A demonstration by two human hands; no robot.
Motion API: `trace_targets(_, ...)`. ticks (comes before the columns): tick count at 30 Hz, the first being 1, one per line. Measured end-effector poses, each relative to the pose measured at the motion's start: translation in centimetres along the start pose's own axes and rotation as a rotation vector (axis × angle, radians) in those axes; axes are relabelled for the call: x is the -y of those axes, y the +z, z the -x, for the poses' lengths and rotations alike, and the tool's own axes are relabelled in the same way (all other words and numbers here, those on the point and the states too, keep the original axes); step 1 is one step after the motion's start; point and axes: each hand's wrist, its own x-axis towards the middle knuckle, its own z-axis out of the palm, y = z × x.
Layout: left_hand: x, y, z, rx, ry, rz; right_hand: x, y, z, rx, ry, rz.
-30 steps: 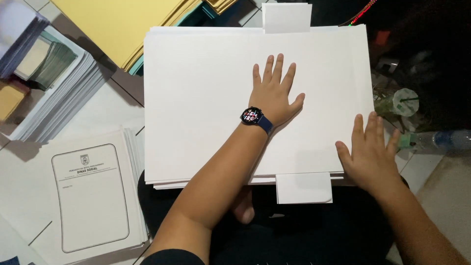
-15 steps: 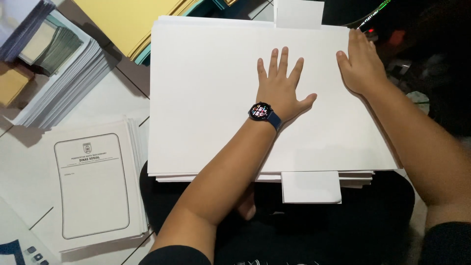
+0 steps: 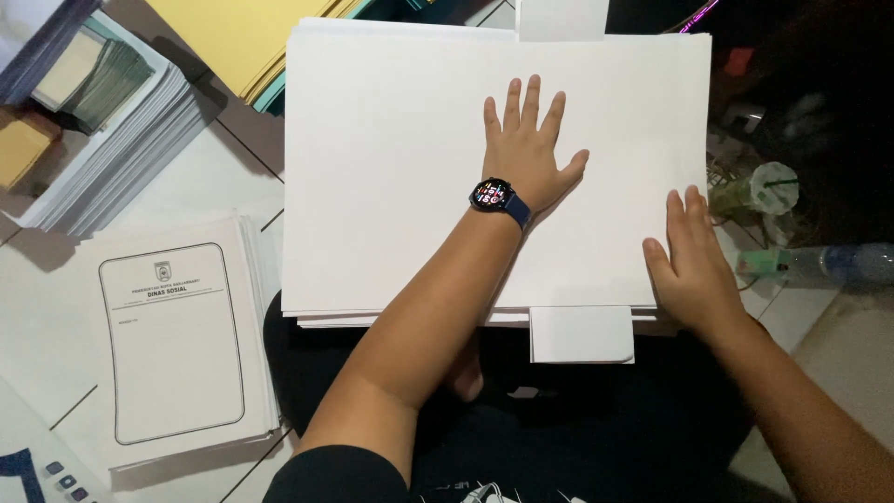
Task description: The person sits on the floor and folds large white sheets of paper in half. They repeatedly pick up a sheet, fold it, and smooth the crease with their hands. The person also handles stacks of pre-printed documents, placing them on top of the folded sheets.
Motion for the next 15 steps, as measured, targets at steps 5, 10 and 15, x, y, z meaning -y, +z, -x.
trace_targets(5,0.3,0.6,-0.1,-0.028,0.006,-0.009,-1.4,-0.1,0.4,0.037,0.099,-0.123)
trace_targets(10,0.4,0.9,-0.2,-0.013,0.014,-0.041,-1.4,-1.3,-5.6,0.092,0.078,-0.045)
trace_targets(15,0.3,0.5,-0.3,0.004,0.012,-0.002,-1.1,-1.7,-14.8,-0.041,-0.05,0.191)
